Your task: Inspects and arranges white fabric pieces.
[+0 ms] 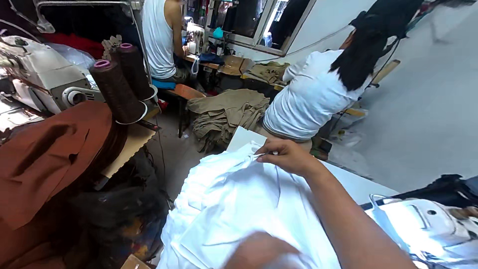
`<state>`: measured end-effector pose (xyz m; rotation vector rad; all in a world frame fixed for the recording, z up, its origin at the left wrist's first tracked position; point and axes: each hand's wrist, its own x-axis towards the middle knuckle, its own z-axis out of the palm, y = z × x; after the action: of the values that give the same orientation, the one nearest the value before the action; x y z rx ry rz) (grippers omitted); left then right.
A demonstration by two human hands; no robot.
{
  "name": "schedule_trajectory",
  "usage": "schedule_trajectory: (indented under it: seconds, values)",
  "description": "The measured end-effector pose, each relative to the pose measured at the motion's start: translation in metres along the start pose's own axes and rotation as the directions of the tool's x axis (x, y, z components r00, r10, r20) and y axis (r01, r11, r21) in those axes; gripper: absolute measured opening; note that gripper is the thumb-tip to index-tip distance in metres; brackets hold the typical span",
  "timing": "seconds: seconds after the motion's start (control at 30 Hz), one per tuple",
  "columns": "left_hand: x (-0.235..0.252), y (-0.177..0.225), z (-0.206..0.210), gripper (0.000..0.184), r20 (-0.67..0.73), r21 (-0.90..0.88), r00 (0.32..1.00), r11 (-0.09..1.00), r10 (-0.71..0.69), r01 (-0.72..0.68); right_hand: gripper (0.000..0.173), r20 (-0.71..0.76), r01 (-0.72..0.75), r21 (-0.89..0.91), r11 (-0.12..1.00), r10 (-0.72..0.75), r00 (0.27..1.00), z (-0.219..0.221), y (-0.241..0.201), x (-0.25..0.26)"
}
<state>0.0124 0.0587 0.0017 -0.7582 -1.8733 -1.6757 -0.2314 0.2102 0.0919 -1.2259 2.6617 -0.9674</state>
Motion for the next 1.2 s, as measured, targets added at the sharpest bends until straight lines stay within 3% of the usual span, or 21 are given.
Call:
schedule_trajectory:
  seconds: [0.07,0.13,0.2,0.27,0.4,0.63,0.77,0.87,0.97,1.07,1.2]
  values:
    - [0.009,-0.018,-0.044,0.029,-0.29,0.39,0.949,0.89,-0.123,0.235,0.008,-0.029,0.018,0.065,0.998,-0.016,0.999,-0.003,0.003,-0.015]
    - [0.011,-0.031,-0.075,0.044,-0.317,0.563,0.88,0.676,-0.355,0.475,0.008,-0.078,0.031,0.092,0.995,-0.024,0.997,-0.009,0.001,-0.027]
    - [0.007,-0.035,-0.083,0.04,-0.247,0.593,0.822,0.59,-0.514,0.548,0.008,-0.14,0.041,0.091,0.995,-0.028,0.99,-0.017,-0.003,-0.037]
    - [0.001,-0.033,-0.077,0.027,-0.218,0.611,0.854,0.616,-0.473,0.497,0.009,-0.21,0.066,0.083,0.994,-0.048,0.976,-0.023,-0.008,-0.048]
    - [-0.007,-0.023,-0.064,0.017,-0.243,0.653,0.937,0.672,-0.252,0.35,0.012,-0.348,0.064,0.032,0.997,-0.049,0.936,-0.026,-0.029,-0.071]
    - [-0.003,0.003,-0.052,0.003,-0.127,0.51,0.969,0.824,-0.211,0.246,0.014,-0.524,0.082,0.071,0.994,-0.033,0.851,-0.019,-0.048,-0.097]
    - [-0.005,0.009,-0.044,0.012,-0.02,0.286,0.978,0.936,-0.208,0.205,0.015,-0.479,0.157,0.055,0.986,-0.112,0.87,-0.025,-0.046,-0.111]
    - [-0.005,0.011,-0.045,0.025,-0.045,0.166,0.978,0.964,-0.203,0.207,0.014,-0.482,0.176,0.056,0.983,-0.128,0.867,-0.029,-0.039,-0.122]
    - [0.002,0.018,-0.052,0.028,-0.152,0.321,0.976,0.927,-0.154,0.196,0.013,-0.541,0.158,0.053,0.986,-0.104,0.835,-0.032,-0.041,-0.132]
    - [0.014,0.022,-0.059,0.029,-0.218,0.592,0.975,0.788,-0.044,0.168,0.014,-0.567,0.17,0.028,0.985,-0.124,0.815,-0.034,-0.046,-0.141]
    - [0.027,0.032,-0.064,0.027,-0.213,0.664,0.977,0.738,0.03,0.123,0.014,-0.57,0.175,0.039,0.984,-0.122,0.812,-0.033,-0.053,-0.15]
